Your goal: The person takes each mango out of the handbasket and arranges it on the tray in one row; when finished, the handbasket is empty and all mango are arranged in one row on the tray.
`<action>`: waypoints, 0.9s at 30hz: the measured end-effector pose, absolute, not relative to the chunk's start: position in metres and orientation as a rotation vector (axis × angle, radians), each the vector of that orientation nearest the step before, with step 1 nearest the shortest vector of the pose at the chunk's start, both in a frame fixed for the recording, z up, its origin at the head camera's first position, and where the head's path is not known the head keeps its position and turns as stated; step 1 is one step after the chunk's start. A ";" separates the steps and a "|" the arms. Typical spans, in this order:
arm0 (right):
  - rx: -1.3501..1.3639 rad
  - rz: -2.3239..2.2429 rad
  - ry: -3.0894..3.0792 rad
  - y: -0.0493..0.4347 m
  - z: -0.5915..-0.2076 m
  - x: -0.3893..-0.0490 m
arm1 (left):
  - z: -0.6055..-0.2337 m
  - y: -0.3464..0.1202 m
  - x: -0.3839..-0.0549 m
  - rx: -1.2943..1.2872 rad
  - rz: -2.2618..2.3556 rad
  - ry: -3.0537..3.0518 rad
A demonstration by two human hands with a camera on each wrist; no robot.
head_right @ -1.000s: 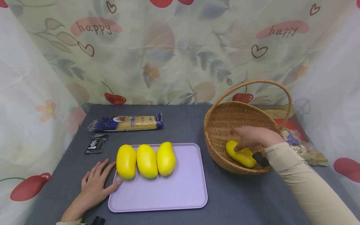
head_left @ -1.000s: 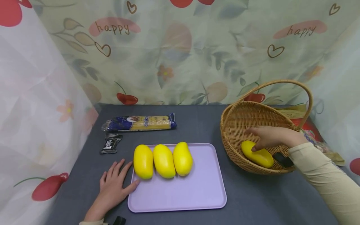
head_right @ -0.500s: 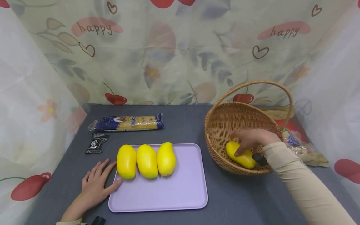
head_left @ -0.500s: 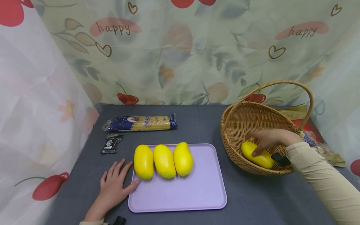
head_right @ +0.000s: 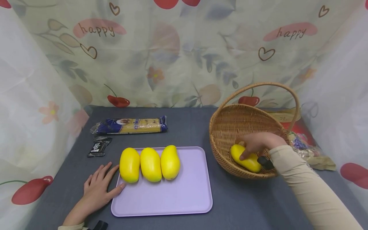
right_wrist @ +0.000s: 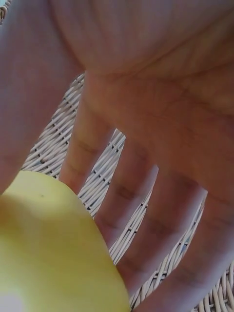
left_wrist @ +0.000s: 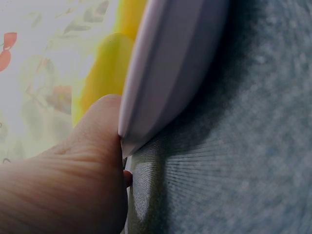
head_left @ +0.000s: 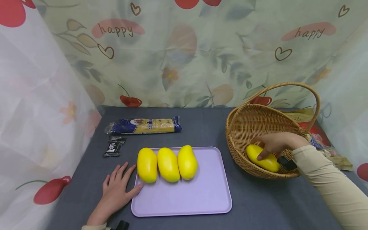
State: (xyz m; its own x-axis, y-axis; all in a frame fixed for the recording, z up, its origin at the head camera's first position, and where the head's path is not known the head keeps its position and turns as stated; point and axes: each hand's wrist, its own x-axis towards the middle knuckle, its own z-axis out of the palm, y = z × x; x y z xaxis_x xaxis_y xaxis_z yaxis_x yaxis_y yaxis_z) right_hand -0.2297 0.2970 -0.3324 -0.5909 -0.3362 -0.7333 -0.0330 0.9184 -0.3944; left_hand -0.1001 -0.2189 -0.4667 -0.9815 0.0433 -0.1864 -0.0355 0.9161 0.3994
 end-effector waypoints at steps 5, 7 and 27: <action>-0.288 -0.433 2.200 0.300 -0.328 -0.229 | -0.467 -0.219 -0.100 0.004 0.617 2.870; -0.298 -0.449 2.212 0.300 -0.324 -0.228 | -0.467 -0.219 -0.100 0.003 0.617 2.866; -0.538 -0.292 2.447 0.282 -0.282 -0.202 | -0.475 -0.221 -0.101 0.032 0.620 2.915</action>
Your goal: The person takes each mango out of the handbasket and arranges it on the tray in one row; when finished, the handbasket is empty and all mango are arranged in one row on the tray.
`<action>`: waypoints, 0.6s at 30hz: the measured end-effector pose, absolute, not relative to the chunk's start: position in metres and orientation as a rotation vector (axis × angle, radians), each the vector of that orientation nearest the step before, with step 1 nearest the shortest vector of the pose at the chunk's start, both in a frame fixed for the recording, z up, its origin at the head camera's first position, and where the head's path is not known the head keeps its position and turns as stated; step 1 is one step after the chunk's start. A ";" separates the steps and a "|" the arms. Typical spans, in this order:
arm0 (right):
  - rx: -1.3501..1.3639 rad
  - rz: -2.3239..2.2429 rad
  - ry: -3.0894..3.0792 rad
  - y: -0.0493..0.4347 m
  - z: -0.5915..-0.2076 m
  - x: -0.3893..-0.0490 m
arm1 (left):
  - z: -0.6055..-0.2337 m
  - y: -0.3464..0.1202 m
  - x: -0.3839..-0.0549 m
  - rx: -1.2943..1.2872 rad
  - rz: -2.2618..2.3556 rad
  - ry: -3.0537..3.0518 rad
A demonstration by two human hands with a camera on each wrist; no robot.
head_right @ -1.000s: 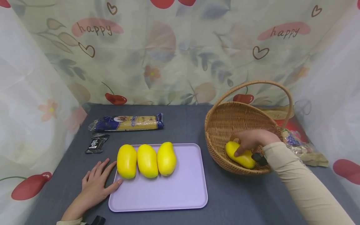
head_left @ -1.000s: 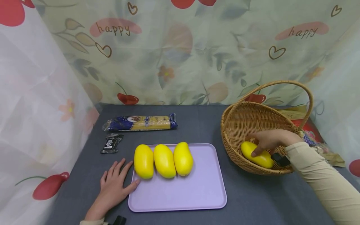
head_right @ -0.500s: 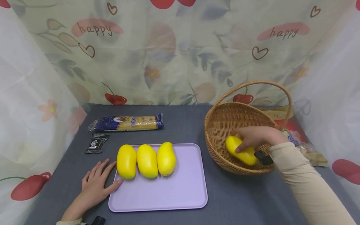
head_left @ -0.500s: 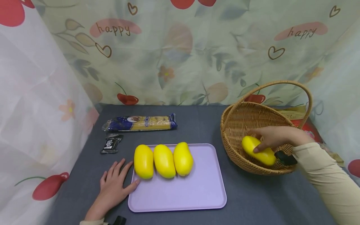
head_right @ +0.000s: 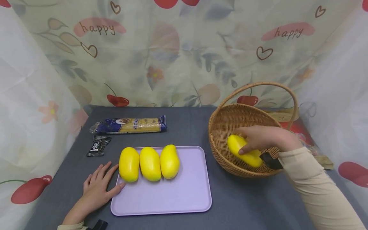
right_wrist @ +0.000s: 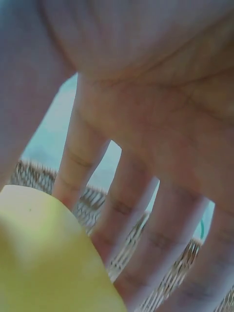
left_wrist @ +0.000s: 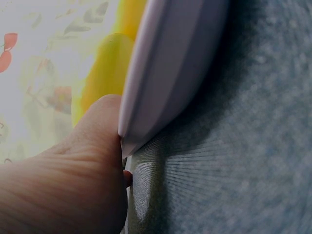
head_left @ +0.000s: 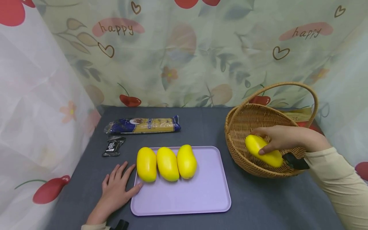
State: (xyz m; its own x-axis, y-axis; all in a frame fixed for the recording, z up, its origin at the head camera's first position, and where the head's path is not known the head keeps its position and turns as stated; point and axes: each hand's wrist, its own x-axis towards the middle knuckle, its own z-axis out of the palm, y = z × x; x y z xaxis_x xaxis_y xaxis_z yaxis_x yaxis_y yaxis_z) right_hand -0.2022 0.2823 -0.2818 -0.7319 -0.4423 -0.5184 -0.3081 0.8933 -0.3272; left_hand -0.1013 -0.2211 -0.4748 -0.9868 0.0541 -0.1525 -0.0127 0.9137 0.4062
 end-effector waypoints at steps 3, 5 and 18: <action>-0.543 -0.303 2.480 0.279 -0.272 -0.195 | -0.477 -0.222 -0.102 0.032 0.611 2.919; -0.554 -0.324 2.499 0.278 -0.264 -0.191 | -0.477 -0.221 -0.102 0.029 0.605 2.915; -0.797 -0.369 2.709 0.255 -0.236 -0.155 | -0.473 -0.221 -0.100 0.034 0.615 2.911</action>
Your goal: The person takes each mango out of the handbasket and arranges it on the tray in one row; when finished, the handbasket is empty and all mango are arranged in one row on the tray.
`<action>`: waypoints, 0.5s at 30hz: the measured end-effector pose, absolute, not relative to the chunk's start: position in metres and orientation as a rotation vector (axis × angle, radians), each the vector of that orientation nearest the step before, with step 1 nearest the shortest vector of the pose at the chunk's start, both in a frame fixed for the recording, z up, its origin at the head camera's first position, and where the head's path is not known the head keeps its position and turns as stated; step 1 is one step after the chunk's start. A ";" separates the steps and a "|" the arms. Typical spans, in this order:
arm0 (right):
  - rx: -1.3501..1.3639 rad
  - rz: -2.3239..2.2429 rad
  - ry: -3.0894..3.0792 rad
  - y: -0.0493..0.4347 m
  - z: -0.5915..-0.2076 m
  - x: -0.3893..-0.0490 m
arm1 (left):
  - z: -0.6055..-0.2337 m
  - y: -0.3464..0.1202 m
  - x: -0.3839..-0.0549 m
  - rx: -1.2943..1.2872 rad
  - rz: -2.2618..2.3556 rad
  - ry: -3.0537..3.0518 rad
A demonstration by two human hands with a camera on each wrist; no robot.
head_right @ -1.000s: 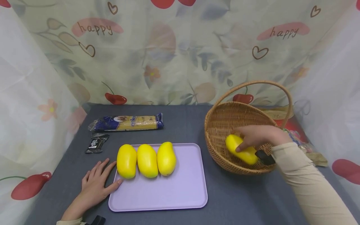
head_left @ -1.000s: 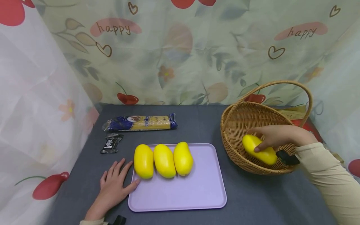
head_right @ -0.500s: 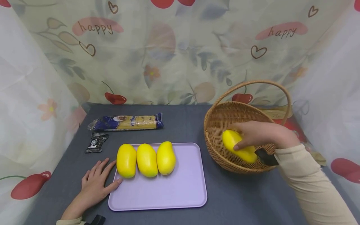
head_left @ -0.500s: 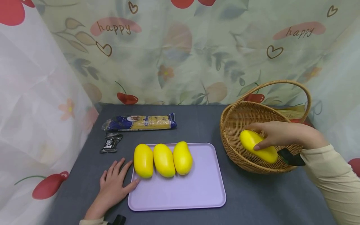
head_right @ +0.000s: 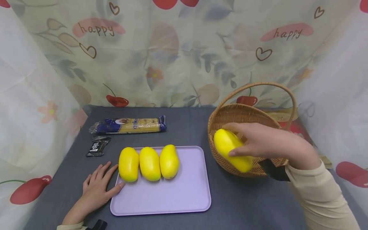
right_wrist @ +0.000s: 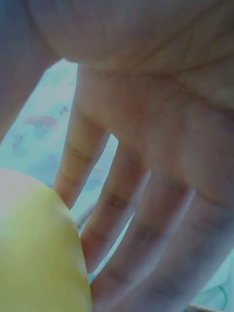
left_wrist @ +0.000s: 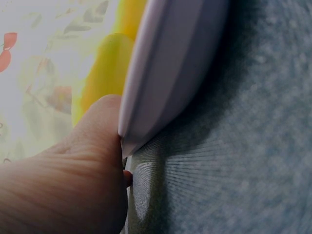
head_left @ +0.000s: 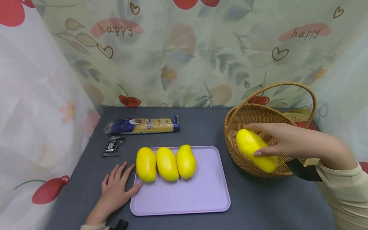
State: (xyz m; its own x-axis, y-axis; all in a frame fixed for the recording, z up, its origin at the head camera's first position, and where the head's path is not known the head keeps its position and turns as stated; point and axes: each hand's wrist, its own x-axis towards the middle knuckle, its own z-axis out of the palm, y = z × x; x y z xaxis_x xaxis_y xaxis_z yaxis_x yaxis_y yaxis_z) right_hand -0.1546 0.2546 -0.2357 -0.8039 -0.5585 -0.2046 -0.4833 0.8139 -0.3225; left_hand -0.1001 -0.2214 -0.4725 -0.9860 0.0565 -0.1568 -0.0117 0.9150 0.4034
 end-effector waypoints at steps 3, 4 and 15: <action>-0.845 -0.409 2.731 0.244 -0.237 -0.146 | -0.472 -0.221 -0.100 0.027 0.615 2.905; -0.846 -0.435 2.727 0.240 -0.238 -0.144 | -0.472 -0.221 -0.100 0.024 0.613 2.903; -0.726 -0.761 2.773 0.187 -0.290 -0.127 | -0.468 -0.219 -0.100 0.021 0.603 2.896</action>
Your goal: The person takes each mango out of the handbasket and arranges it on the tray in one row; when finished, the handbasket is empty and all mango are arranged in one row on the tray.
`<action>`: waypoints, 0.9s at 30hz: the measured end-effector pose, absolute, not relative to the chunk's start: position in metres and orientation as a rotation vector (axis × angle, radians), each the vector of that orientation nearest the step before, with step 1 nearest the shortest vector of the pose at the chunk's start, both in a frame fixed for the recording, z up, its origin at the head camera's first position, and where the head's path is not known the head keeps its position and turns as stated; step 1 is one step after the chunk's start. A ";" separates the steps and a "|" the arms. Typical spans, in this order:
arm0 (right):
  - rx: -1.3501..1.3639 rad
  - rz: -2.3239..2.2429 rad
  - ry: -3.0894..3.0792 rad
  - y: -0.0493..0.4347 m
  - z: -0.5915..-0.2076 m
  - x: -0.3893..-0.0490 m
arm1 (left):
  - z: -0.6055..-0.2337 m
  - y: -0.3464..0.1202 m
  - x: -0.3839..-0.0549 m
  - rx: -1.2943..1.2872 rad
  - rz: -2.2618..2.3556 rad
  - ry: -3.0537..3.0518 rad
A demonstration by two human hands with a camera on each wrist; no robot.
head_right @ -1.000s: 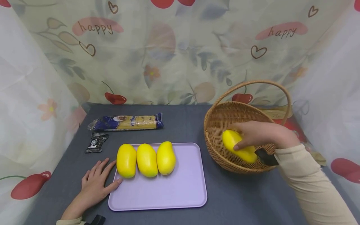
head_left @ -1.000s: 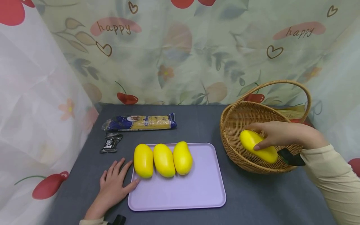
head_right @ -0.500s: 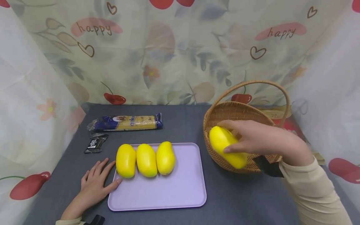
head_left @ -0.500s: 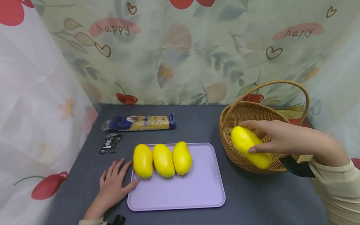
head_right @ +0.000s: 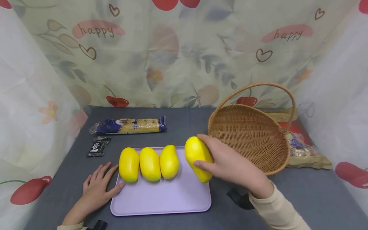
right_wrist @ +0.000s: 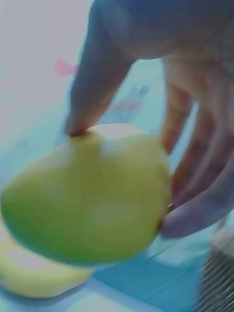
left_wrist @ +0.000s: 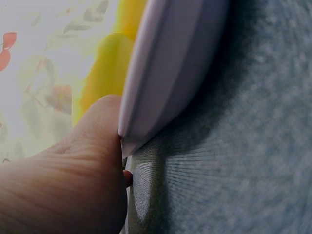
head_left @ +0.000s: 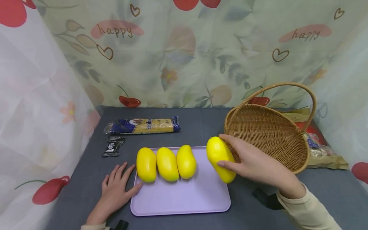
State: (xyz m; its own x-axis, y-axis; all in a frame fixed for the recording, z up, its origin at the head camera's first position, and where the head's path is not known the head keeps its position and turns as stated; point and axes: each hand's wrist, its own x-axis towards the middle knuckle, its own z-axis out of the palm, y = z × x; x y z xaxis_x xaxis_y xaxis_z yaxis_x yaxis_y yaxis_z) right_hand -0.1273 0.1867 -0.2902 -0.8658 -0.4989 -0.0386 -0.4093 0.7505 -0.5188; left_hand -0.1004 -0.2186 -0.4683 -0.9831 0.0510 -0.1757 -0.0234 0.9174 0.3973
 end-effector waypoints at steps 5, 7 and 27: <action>-0.615 -0.780 2.843 0.166 -0.322 -0.130 | -0.468 -0.218 -0.100 0.036 0.625 2.905; -0.583 -0.770 2.876 0.161 -0.330 -0.131 | -0.468 -0.219 -0.099 0.037 0.630 2.910; -0.303 -0.632 2.966 0.134 -0.396 -0.151 | -0.468 -0.220 -0.099 0.035 0.629 2.907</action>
